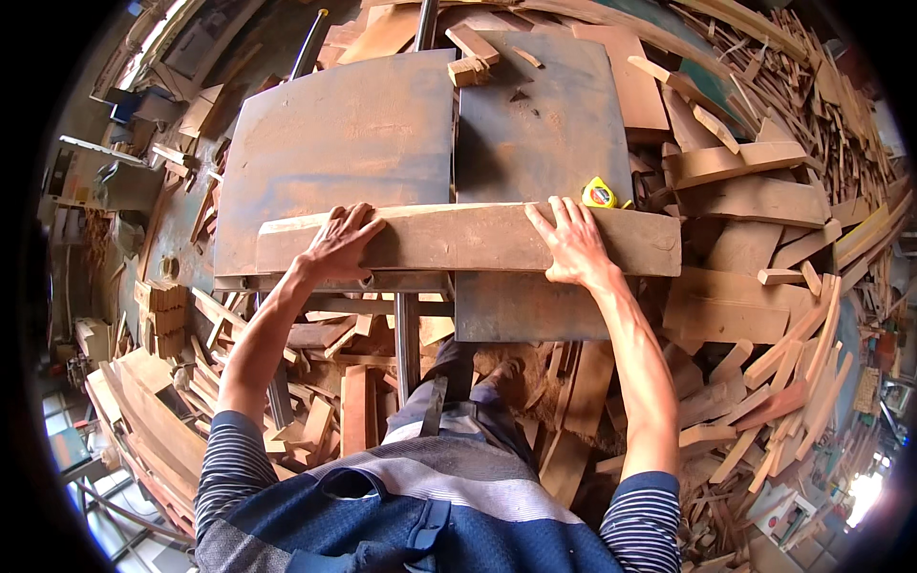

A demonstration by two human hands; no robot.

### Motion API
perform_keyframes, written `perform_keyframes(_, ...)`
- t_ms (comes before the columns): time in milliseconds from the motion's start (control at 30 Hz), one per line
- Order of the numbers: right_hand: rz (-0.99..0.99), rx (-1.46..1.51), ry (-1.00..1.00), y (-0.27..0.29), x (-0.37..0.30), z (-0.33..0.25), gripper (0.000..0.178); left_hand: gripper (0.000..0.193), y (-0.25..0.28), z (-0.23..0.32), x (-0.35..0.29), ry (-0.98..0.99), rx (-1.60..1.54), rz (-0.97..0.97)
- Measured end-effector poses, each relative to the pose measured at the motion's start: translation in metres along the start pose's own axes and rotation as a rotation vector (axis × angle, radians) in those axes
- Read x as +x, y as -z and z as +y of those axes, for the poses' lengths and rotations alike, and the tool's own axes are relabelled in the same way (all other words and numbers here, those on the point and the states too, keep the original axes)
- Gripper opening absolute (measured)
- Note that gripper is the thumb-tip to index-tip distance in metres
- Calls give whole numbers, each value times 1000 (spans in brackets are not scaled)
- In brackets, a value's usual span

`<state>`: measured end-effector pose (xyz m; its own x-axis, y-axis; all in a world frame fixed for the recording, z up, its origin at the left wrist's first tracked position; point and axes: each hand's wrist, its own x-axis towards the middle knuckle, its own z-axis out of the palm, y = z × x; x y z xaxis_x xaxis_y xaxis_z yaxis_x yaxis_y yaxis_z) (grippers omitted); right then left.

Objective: The person measures lengths of wood using a tape measure and moves various wooden boards around a table saw in a workshop environment.

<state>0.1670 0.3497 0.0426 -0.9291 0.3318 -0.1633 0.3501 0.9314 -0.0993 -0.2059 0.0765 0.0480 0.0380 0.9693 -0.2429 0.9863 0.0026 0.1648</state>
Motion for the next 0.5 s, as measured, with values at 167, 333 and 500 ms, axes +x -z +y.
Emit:
perform_keyframes(167,-7,8,4,-1,-2,0,127,101,-3,1,-2,-19,34,40)
perform_keyframes(333,-15,31,-25,0,-8,4,129,109,-19,3,-14,90,68,86)
perform_keyframes(500,-49,-15,-124,0,-31,17,131,111,-51,-4,-36,154,78,211)
